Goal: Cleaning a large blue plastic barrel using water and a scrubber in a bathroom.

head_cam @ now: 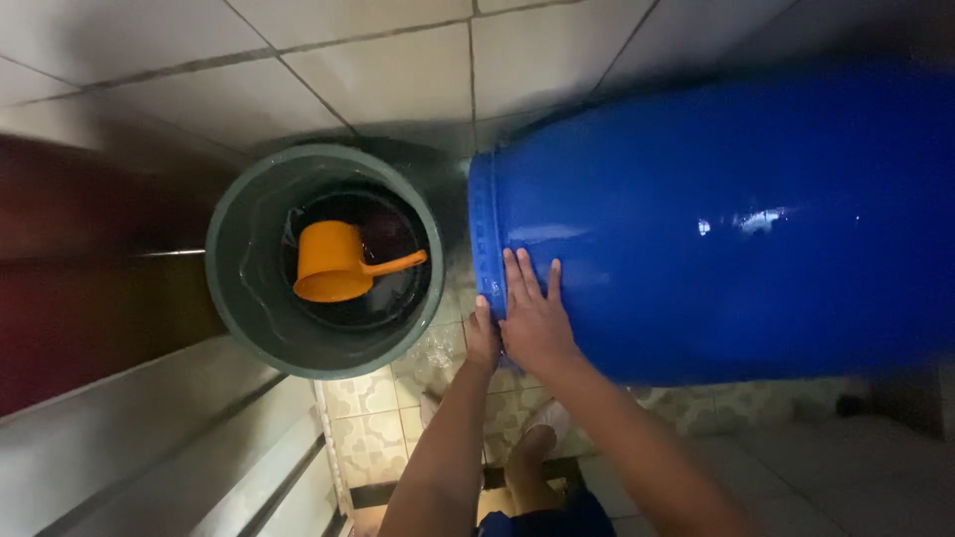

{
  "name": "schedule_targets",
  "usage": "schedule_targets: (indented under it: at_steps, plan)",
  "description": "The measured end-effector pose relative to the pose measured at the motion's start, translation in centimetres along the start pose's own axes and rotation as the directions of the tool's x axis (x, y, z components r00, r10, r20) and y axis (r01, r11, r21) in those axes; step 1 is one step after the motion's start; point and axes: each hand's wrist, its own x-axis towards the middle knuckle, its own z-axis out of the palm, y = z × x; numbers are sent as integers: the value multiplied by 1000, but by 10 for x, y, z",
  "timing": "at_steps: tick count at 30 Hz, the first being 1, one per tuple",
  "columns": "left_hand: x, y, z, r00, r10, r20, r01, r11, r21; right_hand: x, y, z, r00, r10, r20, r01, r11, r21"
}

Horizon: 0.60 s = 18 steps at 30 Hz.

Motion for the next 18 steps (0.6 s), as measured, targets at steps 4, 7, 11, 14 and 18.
schedule_targets:
  at_steps: [4, 7, 11, 14, 18]
  plan:
    - [-5, -6, 5, 1000, 8, 5, -7, 996, -92, -6, 8, 12, 1000, -27, -11, 26, 997, -66]
    - [-5, -13, 4, 999, -20, -27, 17, 992, -126, -10, 10, 12, 991, -81, -103, 83, 996, 13]
    - [7, -5, 4, 996, -54, -66, 48, 996, -81, -11, 12, -9, 995, -70, -72, 71, 997, 8]
    - [6, 22, 5, 1000, -27, -7, 27, 998, -61, -7, 16, -24, 995, -77, -64, 80, 996, 38]
    - [16, 69, 24, 992, 115, -41, -111, 988, 105, 5, 30, -55, 999, -47, 24, 47, 999, 21]
